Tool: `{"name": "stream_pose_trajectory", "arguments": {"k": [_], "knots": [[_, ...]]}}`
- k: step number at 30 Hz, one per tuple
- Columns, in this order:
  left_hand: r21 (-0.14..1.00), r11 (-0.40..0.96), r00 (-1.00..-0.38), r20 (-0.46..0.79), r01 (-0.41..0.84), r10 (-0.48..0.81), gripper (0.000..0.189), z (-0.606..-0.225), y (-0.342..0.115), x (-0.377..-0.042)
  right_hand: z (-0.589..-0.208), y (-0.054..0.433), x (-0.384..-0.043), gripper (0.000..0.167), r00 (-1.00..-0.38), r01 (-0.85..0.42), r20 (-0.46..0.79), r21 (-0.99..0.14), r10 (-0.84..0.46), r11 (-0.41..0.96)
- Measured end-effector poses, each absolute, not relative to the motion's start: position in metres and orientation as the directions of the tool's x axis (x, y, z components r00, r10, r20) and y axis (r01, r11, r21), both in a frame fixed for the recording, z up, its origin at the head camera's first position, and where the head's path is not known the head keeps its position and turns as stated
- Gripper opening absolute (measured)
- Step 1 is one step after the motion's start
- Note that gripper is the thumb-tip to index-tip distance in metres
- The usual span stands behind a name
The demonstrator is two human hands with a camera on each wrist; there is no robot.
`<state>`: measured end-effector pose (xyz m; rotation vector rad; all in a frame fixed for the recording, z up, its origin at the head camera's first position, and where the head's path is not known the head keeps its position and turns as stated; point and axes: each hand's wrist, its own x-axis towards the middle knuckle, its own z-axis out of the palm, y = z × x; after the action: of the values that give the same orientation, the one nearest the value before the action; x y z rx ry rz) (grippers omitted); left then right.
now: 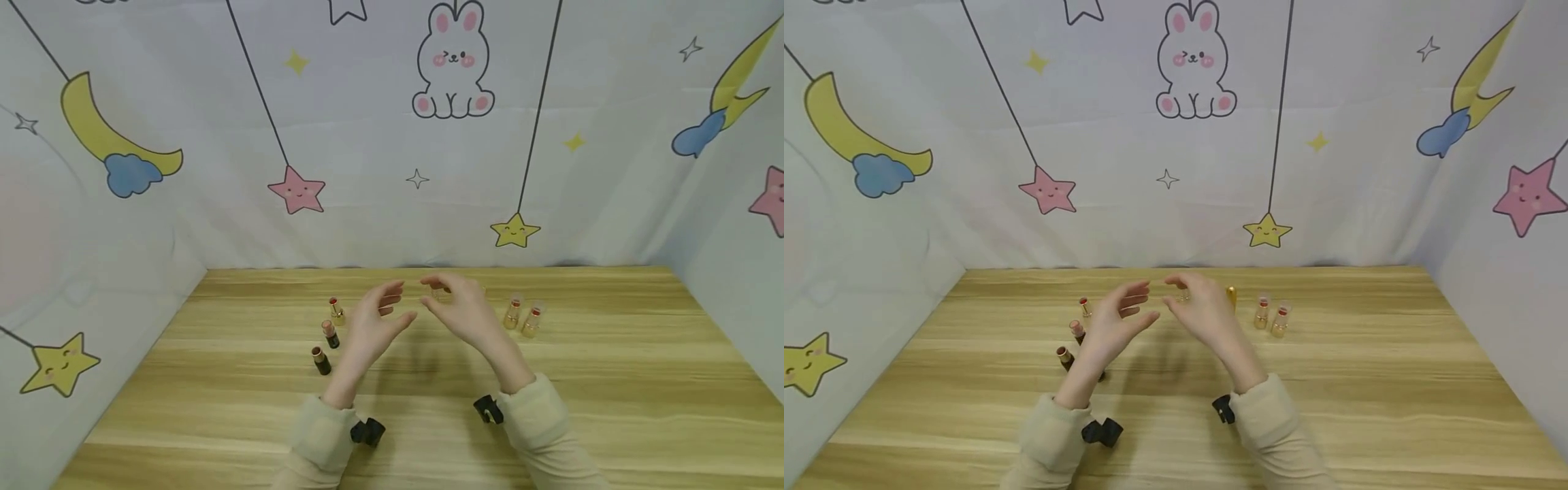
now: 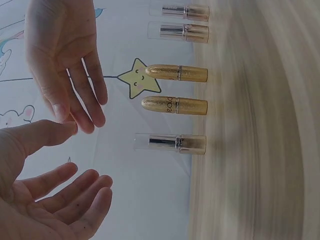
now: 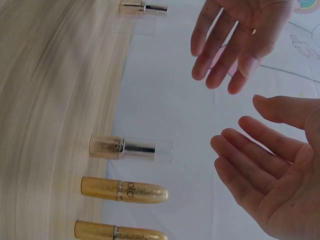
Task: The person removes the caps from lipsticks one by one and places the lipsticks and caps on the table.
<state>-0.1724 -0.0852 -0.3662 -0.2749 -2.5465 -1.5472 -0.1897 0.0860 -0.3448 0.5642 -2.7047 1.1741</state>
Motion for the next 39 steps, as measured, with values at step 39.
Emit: {"name": "stream_pose_trajectory", "arguments": {"k": [39], "knots": [[0.894, 0.447, -0.999, 0.014, 0.032, 0.042, 0.051, -0.421, -0.045, -0.245, -0.374, 0.096, -0.247, 0.038, -0.931, -0.364, 0.251, -0.675, -0.264, 0.642]]}}
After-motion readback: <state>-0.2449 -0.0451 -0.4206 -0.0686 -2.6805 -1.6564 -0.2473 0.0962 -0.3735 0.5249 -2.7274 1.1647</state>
